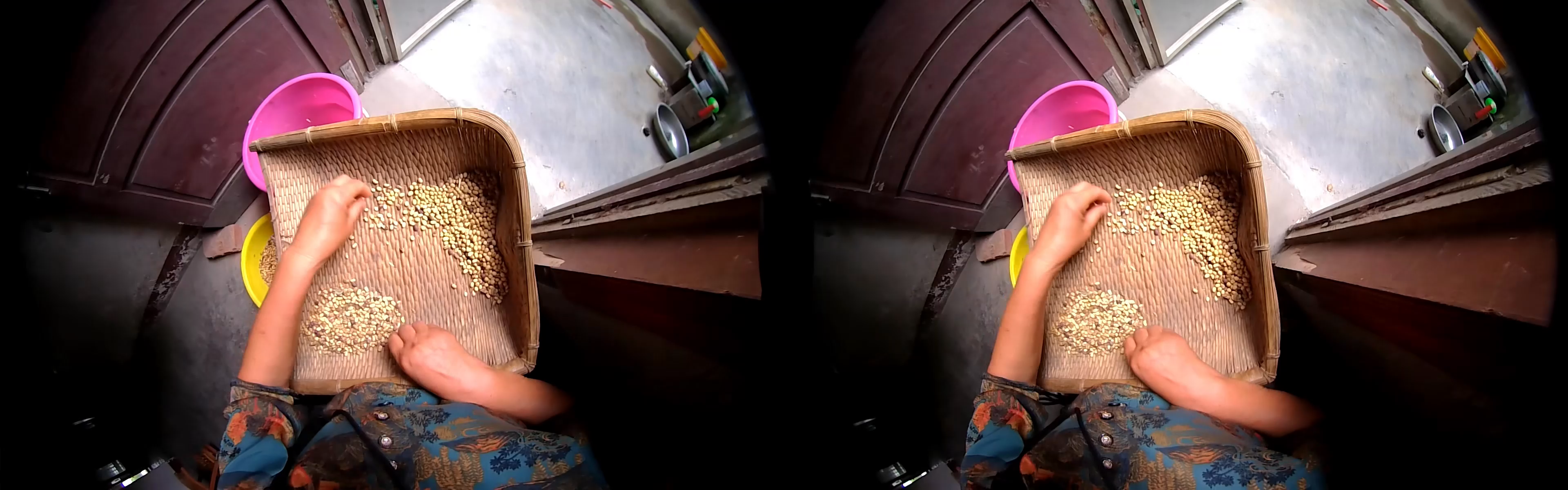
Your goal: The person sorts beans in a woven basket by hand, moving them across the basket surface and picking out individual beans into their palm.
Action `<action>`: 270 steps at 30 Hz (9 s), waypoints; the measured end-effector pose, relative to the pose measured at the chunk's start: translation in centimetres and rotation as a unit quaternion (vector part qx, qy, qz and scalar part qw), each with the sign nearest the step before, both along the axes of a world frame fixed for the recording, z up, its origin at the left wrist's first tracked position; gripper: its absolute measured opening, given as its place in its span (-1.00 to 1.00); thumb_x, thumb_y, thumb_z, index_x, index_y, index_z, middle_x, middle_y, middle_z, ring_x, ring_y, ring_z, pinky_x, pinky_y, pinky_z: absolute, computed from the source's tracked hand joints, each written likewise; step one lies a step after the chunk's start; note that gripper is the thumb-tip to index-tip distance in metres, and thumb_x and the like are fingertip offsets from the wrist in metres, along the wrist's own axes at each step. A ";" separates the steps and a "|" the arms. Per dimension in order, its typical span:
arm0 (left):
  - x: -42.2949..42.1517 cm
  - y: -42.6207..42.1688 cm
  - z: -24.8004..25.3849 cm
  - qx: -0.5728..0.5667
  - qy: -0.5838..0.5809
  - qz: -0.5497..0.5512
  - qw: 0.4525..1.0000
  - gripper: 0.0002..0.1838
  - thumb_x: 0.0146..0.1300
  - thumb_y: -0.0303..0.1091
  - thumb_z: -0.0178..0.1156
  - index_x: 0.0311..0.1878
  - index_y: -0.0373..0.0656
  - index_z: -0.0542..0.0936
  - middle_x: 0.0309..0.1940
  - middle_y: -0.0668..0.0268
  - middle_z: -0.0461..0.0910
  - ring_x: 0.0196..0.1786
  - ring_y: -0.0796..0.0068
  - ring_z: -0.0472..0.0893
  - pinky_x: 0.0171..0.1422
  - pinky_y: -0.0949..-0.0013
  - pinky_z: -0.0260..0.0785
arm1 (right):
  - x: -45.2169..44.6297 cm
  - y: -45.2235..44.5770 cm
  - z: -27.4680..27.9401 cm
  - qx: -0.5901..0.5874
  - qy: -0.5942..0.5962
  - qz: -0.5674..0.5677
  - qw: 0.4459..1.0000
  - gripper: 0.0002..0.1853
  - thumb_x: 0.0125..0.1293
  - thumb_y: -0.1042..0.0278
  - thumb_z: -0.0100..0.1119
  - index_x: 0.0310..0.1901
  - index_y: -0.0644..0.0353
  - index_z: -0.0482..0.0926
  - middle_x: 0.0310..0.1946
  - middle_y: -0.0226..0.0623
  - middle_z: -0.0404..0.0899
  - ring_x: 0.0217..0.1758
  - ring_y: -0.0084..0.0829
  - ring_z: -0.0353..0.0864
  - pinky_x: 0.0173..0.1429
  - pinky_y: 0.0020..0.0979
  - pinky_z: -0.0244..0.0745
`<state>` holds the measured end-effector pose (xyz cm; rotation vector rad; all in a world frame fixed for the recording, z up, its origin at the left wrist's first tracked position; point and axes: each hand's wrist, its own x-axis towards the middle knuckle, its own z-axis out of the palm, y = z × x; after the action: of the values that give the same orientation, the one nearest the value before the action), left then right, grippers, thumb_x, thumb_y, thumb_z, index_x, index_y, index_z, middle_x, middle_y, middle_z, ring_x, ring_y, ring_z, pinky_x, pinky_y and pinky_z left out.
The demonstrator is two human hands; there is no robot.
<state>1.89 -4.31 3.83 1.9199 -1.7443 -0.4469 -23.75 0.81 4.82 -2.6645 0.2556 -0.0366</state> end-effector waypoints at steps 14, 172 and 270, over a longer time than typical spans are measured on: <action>-0.5 0.1 -2.5 -0.015 -0.014 -0.039 0.999 -0.93 0.17 -0.53 0.19 -0.26 -0.27 0.56 -0.32 0.06 0.54 -0.20 0.02 0.57 -0.10 0.17 0.44 | -0.2 -0.4 0.5 -0.012 0.007 0.004 1.000 -0.82 -0.07 0.44 0.08 -0.36 0.28 0.43 -0.48 -0.25 0.46 -0.37 -0.33 0.53 -0.33 -0.40 0.49; -8.4 12.7 -4.8 -0.092 0.902 0.273 0.322 -0.69 0.36 -0.33 0.03 0.05 -0.34 0.45 -0.03 0.11 0.49 0.07 0.21 0.51 0.26 0.19 0.39 | 15.1 -11.0 -4.0 -0.136 0.056 -0.142 0.979 -0.91 0.12 0.58 0.03 -0.33 0.38 0.50 -0.45 0.11 0.61 -0.34 -0.03 0.66 -0.25 -0.17 0.59; -8.7 13.5 -4.6 -0.136 0.907 0.265 0.298 -0.66 0.39 -0.37 -0.02 0.13 -0.38 0.39 0.02 0.05 0.46 0.14 0.17 0.48 0.34 0.15 0.35 | 12.4 -10.8 0.3 0.223 0.046 -0.068 0.971 -0.85 0.17 0.54 0.23 -0.20 0.34 0.60 -0.34 -0.14 0.64 -0.28 -0.37 0.67 -0.16 -0.41 0.59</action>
<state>-6.77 9.15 -0.73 0.4222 0.4340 -1.1503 -11.35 -10.00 5.11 -2.2011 0.4230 0.0921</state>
